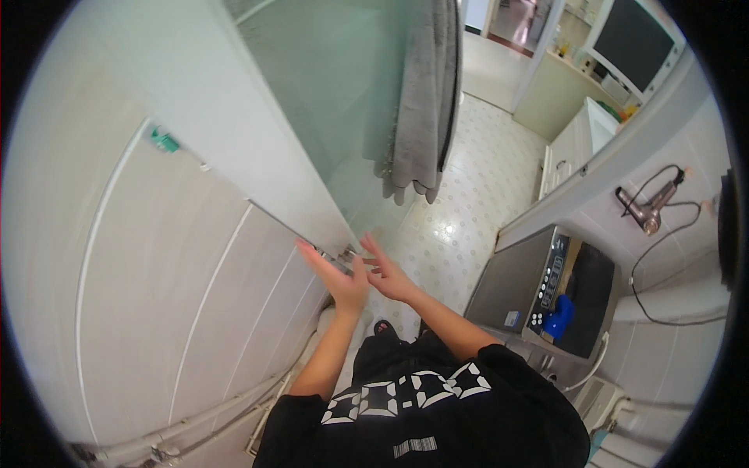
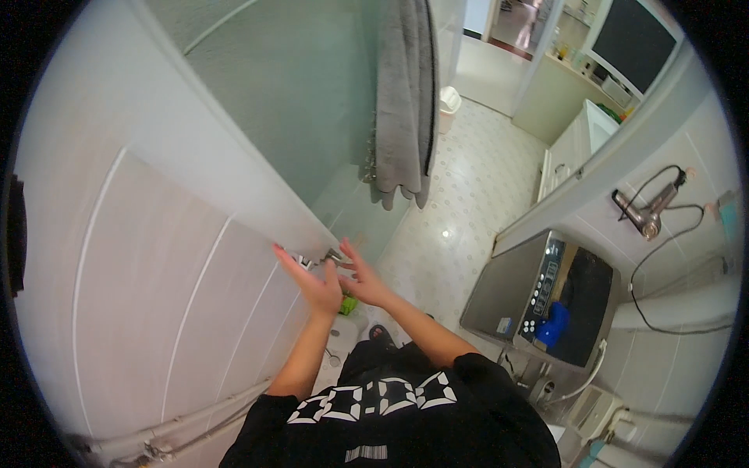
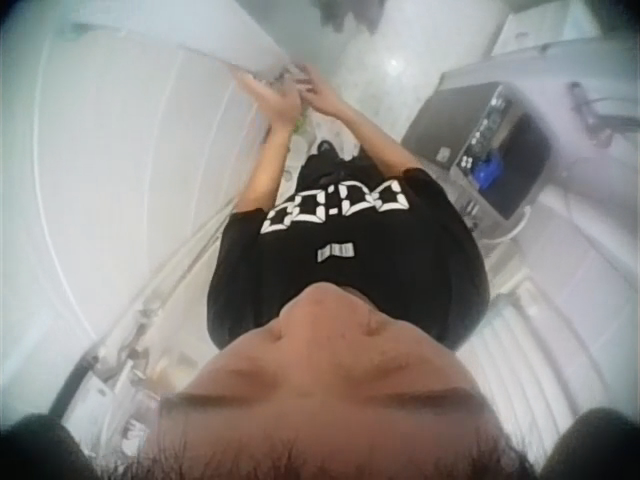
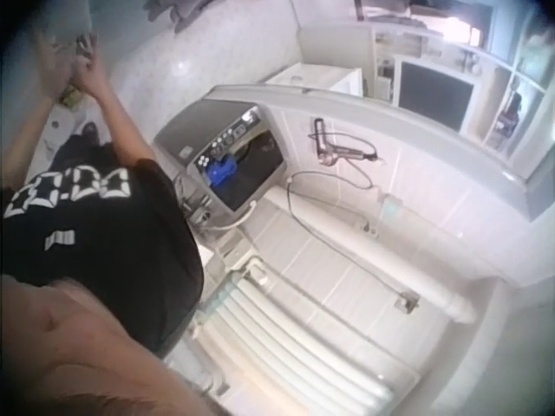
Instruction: The person wipes the exterior and interior of a white container with a blue cloth by hand, then carries the container to a sink, retrieves a mop and a long-handled tool from a storage corner, and finally holds the blue cloth.
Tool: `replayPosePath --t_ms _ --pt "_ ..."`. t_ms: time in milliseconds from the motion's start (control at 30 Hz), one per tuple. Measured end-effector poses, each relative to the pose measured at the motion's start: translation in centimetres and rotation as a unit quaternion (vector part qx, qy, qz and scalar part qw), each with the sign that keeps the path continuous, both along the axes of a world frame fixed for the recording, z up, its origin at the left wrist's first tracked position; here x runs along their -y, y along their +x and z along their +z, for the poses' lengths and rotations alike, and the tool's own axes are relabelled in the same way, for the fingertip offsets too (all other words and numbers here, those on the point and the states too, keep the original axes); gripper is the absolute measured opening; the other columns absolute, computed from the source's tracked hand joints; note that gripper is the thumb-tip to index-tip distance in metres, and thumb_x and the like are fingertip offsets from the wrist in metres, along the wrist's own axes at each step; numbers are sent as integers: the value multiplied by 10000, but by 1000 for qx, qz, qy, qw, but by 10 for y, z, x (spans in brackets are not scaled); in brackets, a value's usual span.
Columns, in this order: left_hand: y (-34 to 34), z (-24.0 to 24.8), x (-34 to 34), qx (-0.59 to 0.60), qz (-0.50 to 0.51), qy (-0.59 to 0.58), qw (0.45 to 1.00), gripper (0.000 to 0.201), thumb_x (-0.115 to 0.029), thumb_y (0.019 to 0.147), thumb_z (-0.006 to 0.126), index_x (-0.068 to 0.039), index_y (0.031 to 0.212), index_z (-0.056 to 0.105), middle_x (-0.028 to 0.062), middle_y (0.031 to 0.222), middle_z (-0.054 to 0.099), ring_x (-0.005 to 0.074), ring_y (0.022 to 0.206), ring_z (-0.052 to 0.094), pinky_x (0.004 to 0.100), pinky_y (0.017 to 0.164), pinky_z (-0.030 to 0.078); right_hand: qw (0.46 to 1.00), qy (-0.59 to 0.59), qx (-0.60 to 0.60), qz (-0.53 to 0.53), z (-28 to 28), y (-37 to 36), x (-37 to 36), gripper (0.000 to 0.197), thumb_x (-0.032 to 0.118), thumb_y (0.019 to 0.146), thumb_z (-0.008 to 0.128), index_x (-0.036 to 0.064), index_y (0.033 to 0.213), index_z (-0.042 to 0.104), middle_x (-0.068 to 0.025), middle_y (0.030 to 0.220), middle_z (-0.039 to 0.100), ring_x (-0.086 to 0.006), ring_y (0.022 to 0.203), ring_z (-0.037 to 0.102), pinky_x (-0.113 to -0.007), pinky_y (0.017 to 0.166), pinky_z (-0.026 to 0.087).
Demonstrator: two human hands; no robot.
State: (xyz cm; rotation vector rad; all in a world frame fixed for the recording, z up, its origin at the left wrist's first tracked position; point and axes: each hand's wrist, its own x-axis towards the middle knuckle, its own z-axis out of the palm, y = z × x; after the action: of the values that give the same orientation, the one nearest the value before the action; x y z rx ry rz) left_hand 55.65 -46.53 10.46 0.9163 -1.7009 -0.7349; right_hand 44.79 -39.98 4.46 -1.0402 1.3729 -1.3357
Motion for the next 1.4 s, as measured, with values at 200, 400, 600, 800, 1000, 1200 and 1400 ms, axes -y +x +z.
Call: replayPosePath --t_ms 200,400,600,800,1000,1200,1400 --pt "-29 -39 -71 130 -169 -28 977 887 -91 817 647 35 1532 137 296 1583 122 405 1469 185 442 1194 155 960 111 -37 -253 -73 -61 -128 802 38 924 587 188 1575 144 -155 1475 443 -228 1082 618 -343 834 539" --pt "-109 -57 -121 181 -505 149 831 695 -116 848 647 -51 1482 371 200 1476 417 334 1319 456 428 1068 387 796 202 -134 -555 -122 -127 -314 736 47 863 623 80 1521 296 -180 1325 525 -212 955 593 -330 867 502" --pt "-199 -94 -189 271 -649 156 693 529 -192 876 634 -72 1379 519 189 1254 595 347 1178 563 400 1019 433 589 315 -270 -694 -119 -154 -424 704 113 806 663 21 1447 387 -233 1249 499 -396 1150 489 -445 1017 405" --pt "-284 -109 -264 369 -696 175 590 506 -190 910 631 -135 1400 517 132 1328 578 276 1162 593 377 948 487 486 449 -292 -691 -123 -164 -471 800 310 730 786 41 1403 446 -217 1228 505 -408 1101 484 -480 975 409" --pt "-330 -138 -310 378 -719 231 535 473 -135 916 606 -117 1384 540 104 1330 585 237 1144 592 352 957 481 509 472 -214 -687 -115 -177 -475 651 354 670 832 78 1210 598 -169 1162 543 -375 1066 507 -464 931 432" --pt "-356 -162 -323 384 -729 243 513 453 -128 888 601 -117 1340 583 148 1127 632 232 1043 616 326 857 523 488 471 -140 -722 -117 -193 -467 601 357 613 870 82 1084 618 -120 1007 609 -324 1013 571 -429 901 450" --pt "-397 -156 -302 364 -723 351 471 432 -129 894 607 -96 1325 595 105 1100 632 204 1005 624 323 873 510 538 398 -186 -720 -132 -214 -448 441 223 610 867 61 913 591 -111 871 632 -292 843 630 -386 765 491"
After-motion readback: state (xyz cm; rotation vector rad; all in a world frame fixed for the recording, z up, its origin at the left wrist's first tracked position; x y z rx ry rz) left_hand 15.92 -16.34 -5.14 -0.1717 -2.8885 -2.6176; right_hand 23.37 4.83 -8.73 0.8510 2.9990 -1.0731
